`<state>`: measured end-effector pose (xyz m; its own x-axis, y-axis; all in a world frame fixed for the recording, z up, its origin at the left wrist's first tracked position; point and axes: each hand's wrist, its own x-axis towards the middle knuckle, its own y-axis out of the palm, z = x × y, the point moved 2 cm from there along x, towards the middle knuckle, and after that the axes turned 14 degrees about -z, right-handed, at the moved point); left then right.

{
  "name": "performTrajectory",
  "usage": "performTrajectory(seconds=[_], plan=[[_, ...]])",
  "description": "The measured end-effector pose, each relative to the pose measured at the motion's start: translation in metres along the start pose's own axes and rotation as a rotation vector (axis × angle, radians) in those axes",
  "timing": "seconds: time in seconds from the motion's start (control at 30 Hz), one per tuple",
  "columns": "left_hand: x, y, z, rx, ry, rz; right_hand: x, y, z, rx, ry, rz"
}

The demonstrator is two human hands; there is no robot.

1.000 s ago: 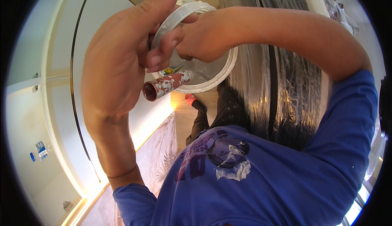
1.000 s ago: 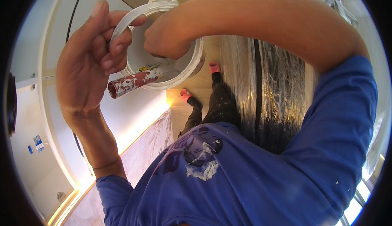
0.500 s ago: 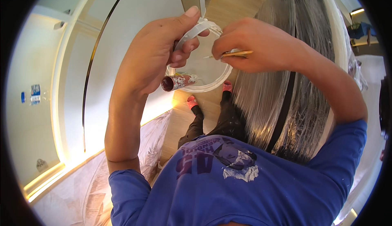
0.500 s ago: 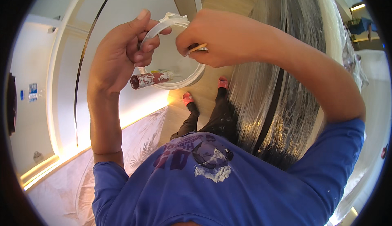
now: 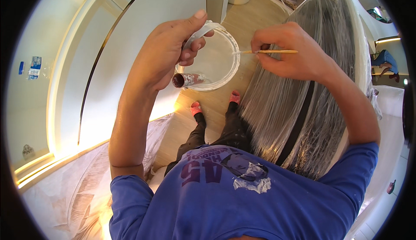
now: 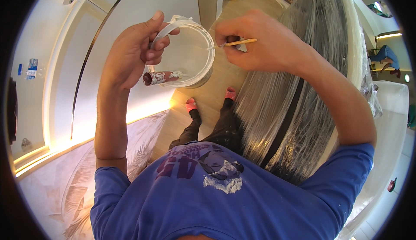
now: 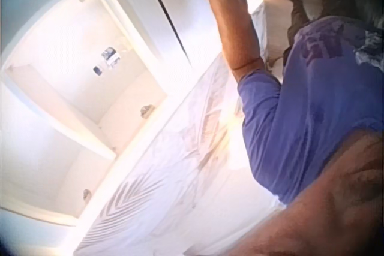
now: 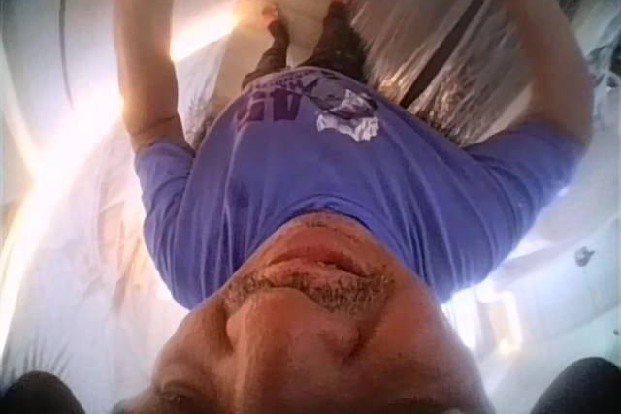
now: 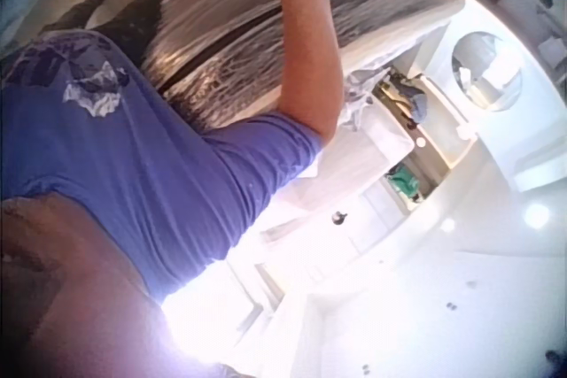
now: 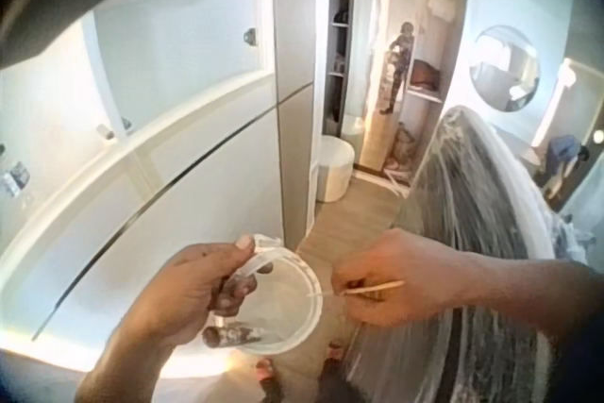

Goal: The person paints the edges and corners of white built-in shelving using a small brush, occasionally dipping the brush into a white paint bucket held in the other hand.

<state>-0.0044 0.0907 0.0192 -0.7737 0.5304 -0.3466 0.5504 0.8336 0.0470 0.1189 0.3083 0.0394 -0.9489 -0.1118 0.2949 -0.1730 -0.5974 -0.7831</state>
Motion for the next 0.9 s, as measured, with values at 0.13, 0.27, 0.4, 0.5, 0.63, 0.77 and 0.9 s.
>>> performTrajectory(seconds=[0.13, 0.27, 0.4, 0.5, 0.63, 0.77, 0.9], plan=[[0.0, -0.002, 0.005, -0.016, -0.014, 0.003, 0.0, 0.0, 0.003, 0.036, -0.008, -0.055], [0.0, 0.004, 0.006, -0.017, -0.021, 0.016, -0.005, 0.006, 0.0, 0.091, 0.037, -0.04], [0.007, 0.004, 0.008, -0.021, -0.02, 0.012, -0.002, -0.005, 0.001, 0.001, 0.101, 0.033], [0.013, 0.006, 0.01, -0.023, -0.035, 0.009, 0.001, -0.007, -0.007, 0.061, 0.059, -0.038], [0.017, 0.006, 0.013, 0.032, -0.009, -0.05, 0.001, 0.0, -0.008, 0.101, -0.071, 0.039], [0.03, 0.007, 0.025, 0.036, -0.052, -0.059, 0.0, -0.002, 0.0, 0.003, -0.144, 0.141], [0.044, 0.006, 0.038, -0.036, -0.066, 0.076, -0.005, -0.01, 0.018, -0.02, -0.075, 0.127]])
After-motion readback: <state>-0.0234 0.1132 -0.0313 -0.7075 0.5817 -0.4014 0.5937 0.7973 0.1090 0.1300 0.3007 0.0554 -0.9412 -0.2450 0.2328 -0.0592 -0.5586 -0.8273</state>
